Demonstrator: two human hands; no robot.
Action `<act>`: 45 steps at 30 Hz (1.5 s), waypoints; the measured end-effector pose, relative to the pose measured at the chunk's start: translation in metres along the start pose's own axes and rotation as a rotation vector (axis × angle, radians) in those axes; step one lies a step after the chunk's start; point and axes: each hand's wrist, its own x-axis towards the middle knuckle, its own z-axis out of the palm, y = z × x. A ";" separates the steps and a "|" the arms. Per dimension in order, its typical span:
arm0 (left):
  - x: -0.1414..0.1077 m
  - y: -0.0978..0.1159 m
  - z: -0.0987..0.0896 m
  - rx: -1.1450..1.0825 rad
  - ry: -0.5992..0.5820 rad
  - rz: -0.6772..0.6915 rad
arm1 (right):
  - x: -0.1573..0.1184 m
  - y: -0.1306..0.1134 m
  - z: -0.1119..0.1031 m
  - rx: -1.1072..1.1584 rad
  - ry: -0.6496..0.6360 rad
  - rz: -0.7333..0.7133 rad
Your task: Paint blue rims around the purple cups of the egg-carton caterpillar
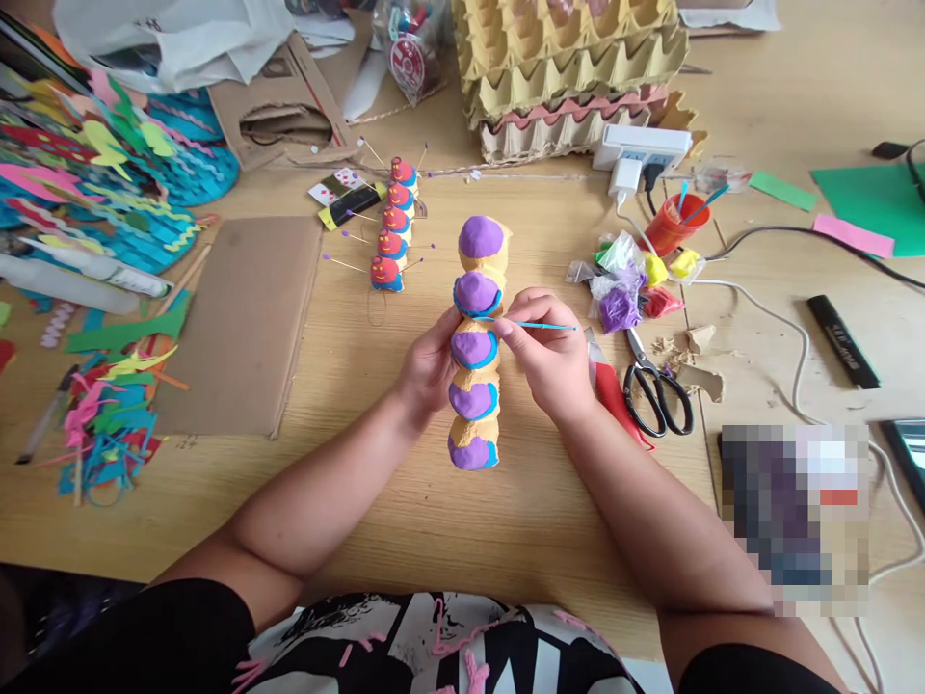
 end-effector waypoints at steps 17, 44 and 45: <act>-0.003 0.002 0.003 -0.174 0.061 -0.145 | 0.000 -0.011 -0.006 -0.376 -0.017 -0.274; -0.012 0.006 0.013 -0.209 0.142 -0.298 | 0.002 -0.012 -0.003 -0.158 -0.040 -0.117; -0.012 0.005 0.012 -0.207 0.144 -0.307 | 0.002 -0.011 -0.003 -0.138 -0.046 -0.111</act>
